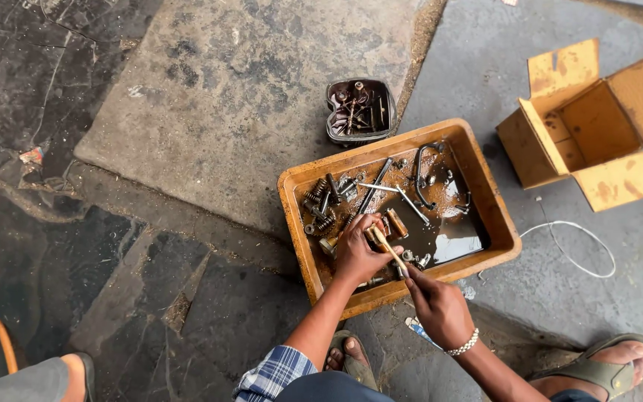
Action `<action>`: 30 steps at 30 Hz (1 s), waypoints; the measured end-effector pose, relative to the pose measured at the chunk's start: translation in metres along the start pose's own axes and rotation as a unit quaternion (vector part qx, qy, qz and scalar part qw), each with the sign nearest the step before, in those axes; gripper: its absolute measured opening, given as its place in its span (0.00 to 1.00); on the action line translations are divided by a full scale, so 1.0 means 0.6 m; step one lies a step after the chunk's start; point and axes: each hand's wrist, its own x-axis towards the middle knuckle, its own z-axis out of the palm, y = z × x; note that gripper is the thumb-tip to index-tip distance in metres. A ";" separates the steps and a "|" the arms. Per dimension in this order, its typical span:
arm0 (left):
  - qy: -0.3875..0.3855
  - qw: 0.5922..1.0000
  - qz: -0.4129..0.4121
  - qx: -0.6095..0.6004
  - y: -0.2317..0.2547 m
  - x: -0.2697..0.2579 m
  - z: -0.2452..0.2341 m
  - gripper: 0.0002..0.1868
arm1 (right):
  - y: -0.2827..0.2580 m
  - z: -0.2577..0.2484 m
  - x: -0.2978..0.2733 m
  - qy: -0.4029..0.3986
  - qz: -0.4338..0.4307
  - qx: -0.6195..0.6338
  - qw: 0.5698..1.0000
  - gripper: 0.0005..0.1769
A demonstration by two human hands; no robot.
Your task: Cleaning motorcycle engine components such as valve rockers and bolts using a brush and cleaning solution in a tray.
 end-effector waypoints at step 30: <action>-0.049 0.999 0.021 -0.007 -0.024 0.012 -0.007 0.30 | 0.068 -0.059 0.049 0.043 -0.191 -0.269 0.943 0.22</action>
